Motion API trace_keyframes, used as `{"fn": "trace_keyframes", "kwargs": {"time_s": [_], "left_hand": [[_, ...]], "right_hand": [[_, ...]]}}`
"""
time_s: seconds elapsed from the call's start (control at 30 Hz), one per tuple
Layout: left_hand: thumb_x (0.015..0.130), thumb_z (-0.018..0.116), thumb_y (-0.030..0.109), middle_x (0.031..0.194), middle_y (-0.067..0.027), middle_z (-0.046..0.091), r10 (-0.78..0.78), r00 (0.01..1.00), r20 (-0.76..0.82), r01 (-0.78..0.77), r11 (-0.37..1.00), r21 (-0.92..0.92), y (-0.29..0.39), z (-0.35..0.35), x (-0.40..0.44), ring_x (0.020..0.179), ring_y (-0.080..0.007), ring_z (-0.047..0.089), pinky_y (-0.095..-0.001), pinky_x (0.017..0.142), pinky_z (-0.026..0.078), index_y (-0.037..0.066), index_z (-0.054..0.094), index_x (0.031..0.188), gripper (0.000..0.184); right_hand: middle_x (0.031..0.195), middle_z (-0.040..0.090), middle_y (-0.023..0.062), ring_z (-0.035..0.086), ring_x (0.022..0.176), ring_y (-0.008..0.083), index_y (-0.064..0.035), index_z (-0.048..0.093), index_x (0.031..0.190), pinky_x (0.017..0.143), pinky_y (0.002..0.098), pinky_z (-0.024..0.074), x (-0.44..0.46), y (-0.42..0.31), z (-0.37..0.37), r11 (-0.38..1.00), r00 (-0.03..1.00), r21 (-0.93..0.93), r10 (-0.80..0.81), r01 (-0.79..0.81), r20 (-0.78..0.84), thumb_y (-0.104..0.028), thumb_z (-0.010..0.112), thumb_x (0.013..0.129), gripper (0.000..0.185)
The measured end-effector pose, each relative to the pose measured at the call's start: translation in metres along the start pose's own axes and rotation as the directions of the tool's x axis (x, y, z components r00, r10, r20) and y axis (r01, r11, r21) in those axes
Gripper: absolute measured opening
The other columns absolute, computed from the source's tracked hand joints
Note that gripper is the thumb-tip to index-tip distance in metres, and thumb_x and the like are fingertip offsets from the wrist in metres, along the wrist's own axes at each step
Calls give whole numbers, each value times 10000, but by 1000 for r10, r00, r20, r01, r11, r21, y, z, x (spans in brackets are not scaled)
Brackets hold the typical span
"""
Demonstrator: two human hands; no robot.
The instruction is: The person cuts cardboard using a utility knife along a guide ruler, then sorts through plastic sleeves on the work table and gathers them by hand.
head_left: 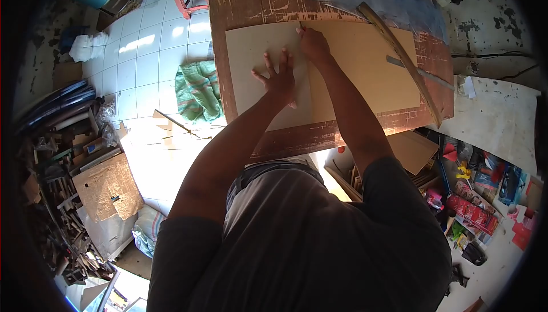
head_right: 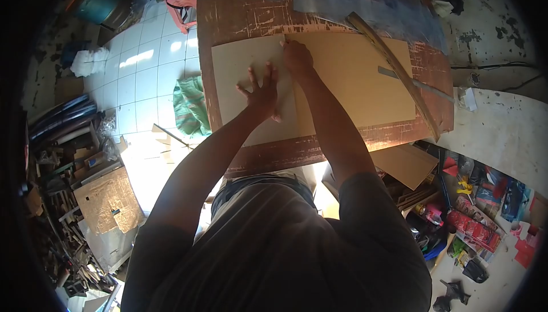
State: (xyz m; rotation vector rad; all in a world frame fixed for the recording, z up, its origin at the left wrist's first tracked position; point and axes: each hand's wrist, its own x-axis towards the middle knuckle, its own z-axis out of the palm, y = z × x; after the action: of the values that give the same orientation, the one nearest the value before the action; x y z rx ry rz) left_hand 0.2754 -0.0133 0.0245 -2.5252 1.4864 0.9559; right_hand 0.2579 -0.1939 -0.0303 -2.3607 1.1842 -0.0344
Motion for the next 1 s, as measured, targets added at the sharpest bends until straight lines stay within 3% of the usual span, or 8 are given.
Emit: {"fn": "trace_keyframes", "kwargs": {"time_s": [0.07, 0.2, 0.27, 0.6, 0.67, 0.7, 0.77, 1.0], "left_hand": [[526, 985, 354, 1679, -83, -185, 2, 1000, -5, -2, 1000, -1, 0, 0, 0, 1470, -580, -151, -930, 954, 161, 93, -78, 1605, 1537], [527, 985, 349, 1679, -84, -184, 1, 1000, -8, -1, 1000, 3, 0, 2, 2, 1467, -584, -154, -933, 948, 158, 89, -84, 1605, 1540], [532, 983, 354, 1679, -87, -182, -3, 1000, 6, 3, 1000, 0, 1, 1, 2, 1466, -584, -157, -932, 950, 159, 86, -80, 1606, 1535], [540, 982, 369, 1670, -85, -223, -20, 1000, 24, 19, 1000, 19, 3, -1, 1, 1463, -576, -190, -922, 966, 142, 92, -64, 1613, 1524], [543, 980, 366, 1674, -90, -204, -15, 1000, 25, 15, 1000, 20, 3, -1, 2, 1464, -575, -186, -923, 965, 144, 91, -56, 1613, 1515], [543, 980, 366, 1674, -90, -204, -17, 1000, 24, 16, 1000, 18, 3, -1, 2, 1464, -575, -186, -923, 965, 144, 91, -56, 1613, 1515], [546, 979, 360, 1677, -91, -191, -18, 1000, 20, 18, 1000, 22, 3, -1, 2, 1464, -578, -184, -923, 964, 147, 93, -49, 1615, 1507], [550, 976, 368, 1675, -96, -189, -21, 999, 24, 21, 999, 28, 3, -2, 0, 1462, -586, -175, -921, 963, 161, 105, -45, 1617, 1500]], "right_hand": [[750, 697, 241, 711, 637, 384, 61, 681, 919, 648, 480, 591, 2, 2, 6, 998, 995, -35, -54, 52, -82, -420, 421, 1067, 566], [748, 698, 245, 706, 616, 387, 63, 685, 914, 628, 482, 590, 2, -3, 2, 993, 992, -67, -98, 92, -84, -413, 429, 1062, 560], [1055, 706, 261, 687, 1025, 428, 13, 681, 1059, 887, 525, 547, 0, -14, -11, 996, 983, -11, 92, -91, 158, -437, 431, 1050, 514], [1096, 697, 277, 671, 1070, 437, 14, 687, 1087, 914, 525, 537, -2, -10, -7, 995, 980, -19, 99, -97, 174, -425, 430, 1051, 510], [799, 703, 272, 719, 709, 417, 55, 696, 926, 657, 502, 585, 2, 5, 11, 994, 996, -79, -81, 79, -31, -413, 460, 1047, 538], [799, 703, 272, 719, 709, 417, 55, 696, 926, 657, 502, 585, -1, 0, 5, 994, 996, -80, -83, 80, -30, -413, 460, 1047, 538], [1099, 698, 280, 669, 1066, 447, 17, 677, 1122, 906, 526, 536, -11, -17, -15, 994, 982, -37, 108, -103, 154, -430, 452, 1042, 507], [1083, 697, 289, 671, 1056, 449, 17, 649, 1173, 902, 520, 534, -26, -10, -13, 990, 981, 75, 106, -119, 163, -427, 456, 1042, 502]]}}
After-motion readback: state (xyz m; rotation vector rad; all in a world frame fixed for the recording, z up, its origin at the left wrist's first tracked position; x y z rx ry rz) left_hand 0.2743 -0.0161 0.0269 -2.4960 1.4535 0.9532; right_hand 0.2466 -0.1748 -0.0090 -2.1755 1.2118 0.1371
